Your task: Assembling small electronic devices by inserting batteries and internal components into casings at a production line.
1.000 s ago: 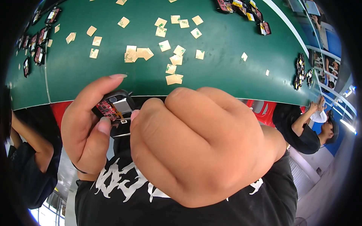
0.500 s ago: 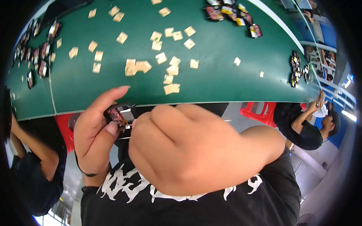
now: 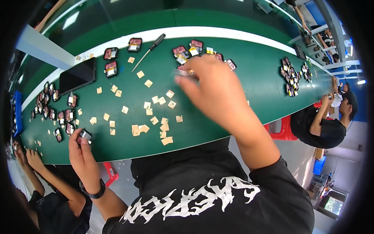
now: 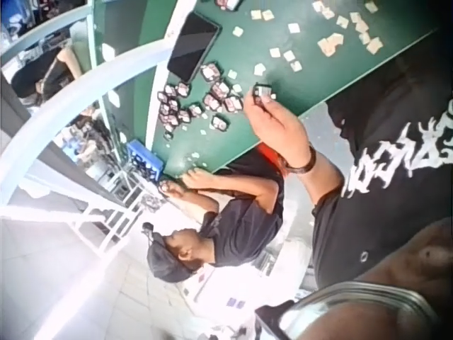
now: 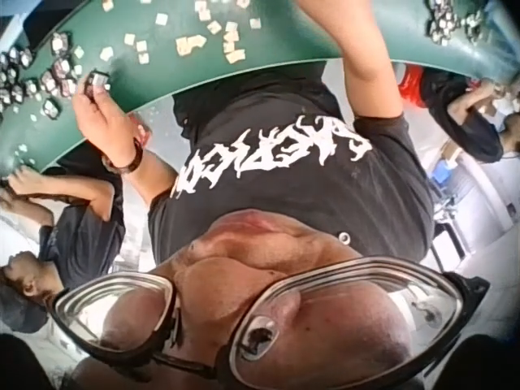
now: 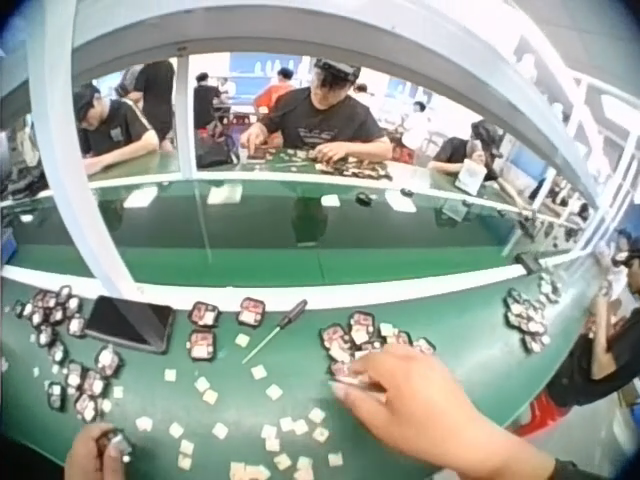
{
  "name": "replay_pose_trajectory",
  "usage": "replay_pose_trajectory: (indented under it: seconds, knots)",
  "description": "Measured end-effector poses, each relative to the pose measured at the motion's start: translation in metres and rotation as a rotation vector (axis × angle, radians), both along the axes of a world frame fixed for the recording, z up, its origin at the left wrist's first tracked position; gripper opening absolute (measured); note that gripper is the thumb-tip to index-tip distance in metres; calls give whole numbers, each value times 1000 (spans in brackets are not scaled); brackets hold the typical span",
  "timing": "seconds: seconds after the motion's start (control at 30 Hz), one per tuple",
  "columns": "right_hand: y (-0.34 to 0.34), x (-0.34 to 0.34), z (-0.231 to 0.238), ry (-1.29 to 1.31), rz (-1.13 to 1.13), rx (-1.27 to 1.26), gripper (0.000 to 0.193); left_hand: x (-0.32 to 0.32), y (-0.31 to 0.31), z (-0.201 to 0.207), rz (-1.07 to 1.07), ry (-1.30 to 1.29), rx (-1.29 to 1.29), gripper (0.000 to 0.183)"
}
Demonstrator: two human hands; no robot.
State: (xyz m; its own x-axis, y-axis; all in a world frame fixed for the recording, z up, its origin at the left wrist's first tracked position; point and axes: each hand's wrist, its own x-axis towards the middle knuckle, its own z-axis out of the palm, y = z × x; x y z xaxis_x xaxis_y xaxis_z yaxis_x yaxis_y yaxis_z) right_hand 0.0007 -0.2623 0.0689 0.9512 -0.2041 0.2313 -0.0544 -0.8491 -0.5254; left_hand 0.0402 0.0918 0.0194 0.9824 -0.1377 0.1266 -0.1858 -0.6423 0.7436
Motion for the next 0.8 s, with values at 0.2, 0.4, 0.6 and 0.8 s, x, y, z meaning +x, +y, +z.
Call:
replay_pose_trajectory:
  seconds: [0.2, 0.4, 0.6, 0.8]
  knots:
    - [-19, 58, -7, 115, -104, -80, 23, 57, 16, -7, 28, -198, 311, 29]
    - [-18, 75, -29, 195, -53, -231, 18, 77, 20, -2, 178, -321, 690, 26]
    - [-12, 58, -28, 66, 232, 50, 22, 100, 39, -6, 336, -566, 860, 27]
    - [23, 11, 0, -69, 615, 156, 30, 42, -23, 9, -63, -293, -43, 36]
